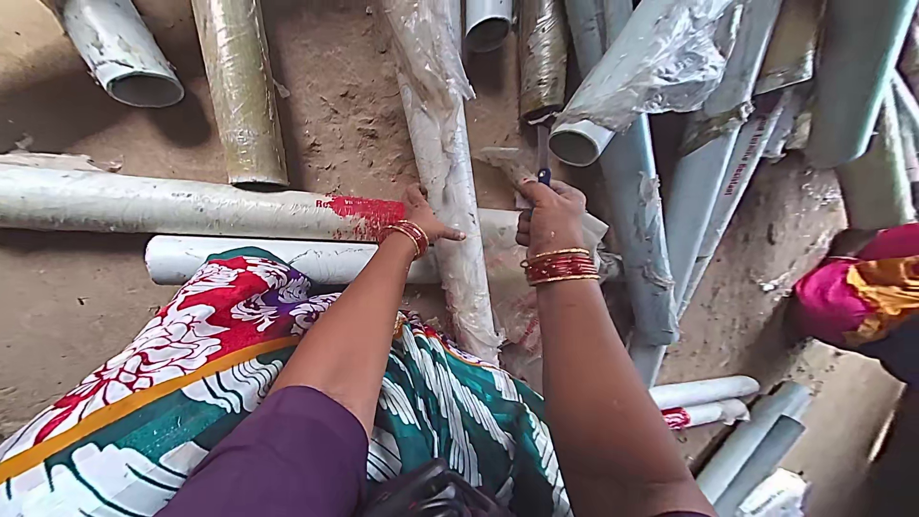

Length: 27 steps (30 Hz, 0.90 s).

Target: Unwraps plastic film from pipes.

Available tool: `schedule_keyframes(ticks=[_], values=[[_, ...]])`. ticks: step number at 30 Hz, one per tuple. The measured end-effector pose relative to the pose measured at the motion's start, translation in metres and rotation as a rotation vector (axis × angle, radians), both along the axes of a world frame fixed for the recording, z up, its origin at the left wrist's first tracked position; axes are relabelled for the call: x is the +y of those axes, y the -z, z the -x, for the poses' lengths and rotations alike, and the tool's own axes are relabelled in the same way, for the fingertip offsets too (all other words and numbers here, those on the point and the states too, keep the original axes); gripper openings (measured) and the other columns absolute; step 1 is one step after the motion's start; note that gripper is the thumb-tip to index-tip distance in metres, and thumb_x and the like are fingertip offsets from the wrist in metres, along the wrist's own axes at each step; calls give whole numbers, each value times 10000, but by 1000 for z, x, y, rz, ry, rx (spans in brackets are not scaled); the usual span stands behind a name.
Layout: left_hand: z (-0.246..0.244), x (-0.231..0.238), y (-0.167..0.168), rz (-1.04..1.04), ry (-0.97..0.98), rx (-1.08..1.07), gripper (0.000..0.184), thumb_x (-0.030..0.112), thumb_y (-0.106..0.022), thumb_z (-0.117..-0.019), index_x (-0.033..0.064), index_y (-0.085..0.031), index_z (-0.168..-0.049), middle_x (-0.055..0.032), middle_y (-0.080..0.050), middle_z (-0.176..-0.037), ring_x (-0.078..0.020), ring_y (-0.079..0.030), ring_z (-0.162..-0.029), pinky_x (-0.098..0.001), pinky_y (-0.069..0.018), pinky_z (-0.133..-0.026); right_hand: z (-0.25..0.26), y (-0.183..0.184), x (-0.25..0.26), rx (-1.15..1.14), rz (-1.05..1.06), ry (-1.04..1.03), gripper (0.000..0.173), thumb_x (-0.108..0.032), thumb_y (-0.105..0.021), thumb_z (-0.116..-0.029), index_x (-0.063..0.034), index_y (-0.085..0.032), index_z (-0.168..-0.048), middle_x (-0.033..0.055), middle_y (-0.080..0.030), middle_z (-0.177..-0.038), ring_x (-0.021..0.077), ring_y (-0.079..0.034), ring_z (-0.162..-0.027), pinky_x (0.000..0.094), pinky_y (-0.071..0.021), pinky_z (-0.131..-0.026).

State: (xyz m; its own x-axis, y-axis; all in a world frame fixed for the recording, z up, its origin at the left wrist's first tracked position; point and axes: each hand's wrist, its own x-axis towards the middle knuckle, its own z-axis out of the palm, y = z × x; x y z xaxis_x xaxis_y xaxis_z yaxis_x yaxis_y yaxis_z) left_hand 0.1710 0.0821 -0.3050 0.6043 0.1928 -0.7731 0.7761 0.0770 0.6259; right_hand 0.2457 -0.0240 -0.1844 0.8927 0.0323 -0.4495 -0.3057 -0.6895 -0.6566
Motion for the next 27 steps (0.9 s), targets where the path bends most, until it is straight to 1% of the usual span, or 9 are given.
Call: schedule_keyframes(ticks=[3,7,9,10,12,17,21,24,27], values=[[1,-27,-5,-83,-14,84,1524,400,-1014,-591,33,45,-1623,-324,-129,-1651,-436,-359,-1477,-531,-402,-1152,-1,21,-43,68,373,-86,441,-398,-598,-1043,25,-647,-1156,178,-615,-943,260,-549,-786,496,-453,-755],[0,-49,-15,-95,153,228,1507,112,-945,-655,22,241,-1581,-387,-317,-1537,-460,-508,-1359,-527,-475,-1091,49,50,-77,165,394,4,416,-403,-590,-1049,10,-635,-1080,96,-531,-808,190,-469,-652,413,-427,-631],[-4,-36,-27,-157,354,257,1149,134,-826,-789,-161,-19,-1551,-366,-520,-1386,-431,-585,-1285,-549,-483,-1060,68,53,-83,171,382,-9,405,-360,-587,-1058,38,-658,-1086,192,-616,-889,295,-567,-781,524,-467,-748],[-5,-28,-37,-172,437,251,799,148,-767,-865,-226,-329,-1419,-354,-566,-1333,-439,-591,-1264,-593,-474,-1043,76,57,-87,153,372,-20,391,-358,-590,-1055,27,-657,-1038,174,-603,-851,282,-561,-761,514,-462,-728],[-6,-20,-49,-155,503,258,371,179,-670,-947,-141,-649,-1132,-306,-640,-1249,-422,-617,-1219,-625,-476,-1001,83,62,-90,168,344,-35,358,-349,-588,-1057,-7,-618,-956,75,-501,-740,181,-466,-628,406,-419,-622],[4,-15,-16,-11,353,297,381,156,-687,-936,-127,-628,-1184,-277,-657,-1190,-362,-682,-1062,-539,-537,-942,87,67,-88,190,112,-103,203,-197,-594,-1050,-56,-700,-1149,2,-480,-690,72,-335,-506,268,-323,-501],[27,-3,21,76,285,183,343,178,-688,-960,-109,-663,-1146,-274,-673,-1150,-370,-661,-1083,-553,-495,-986,90,84,-74,143,-67,-216,209,-70,-608,-991,-8,-710,-1163,-11,-559,-717,9,-375,-525,210,-345,-519],[41,2,34,7,308,114,295,214,-670,-962,-64,-708,-1054,-266,-684,-1096,-393,-650,-1064,-610,-470,-956,90,92,-64,163,-40,-269,218,-72,-602,-996,4,-703,-1173,27,-593,-765,50,-444,-618,256,-408,-621],[49,2,45,15,221,135,287,176,-693,-932,-71,-704,-1078,-283,-673,-1147,-422,-624,-1138,-635,-447,-989,87,99,-62,80,49,-268,234,-127,-624,-996,0,-669,-1187,1,-464,-672,95,-382,-571,314,-386,-592]])
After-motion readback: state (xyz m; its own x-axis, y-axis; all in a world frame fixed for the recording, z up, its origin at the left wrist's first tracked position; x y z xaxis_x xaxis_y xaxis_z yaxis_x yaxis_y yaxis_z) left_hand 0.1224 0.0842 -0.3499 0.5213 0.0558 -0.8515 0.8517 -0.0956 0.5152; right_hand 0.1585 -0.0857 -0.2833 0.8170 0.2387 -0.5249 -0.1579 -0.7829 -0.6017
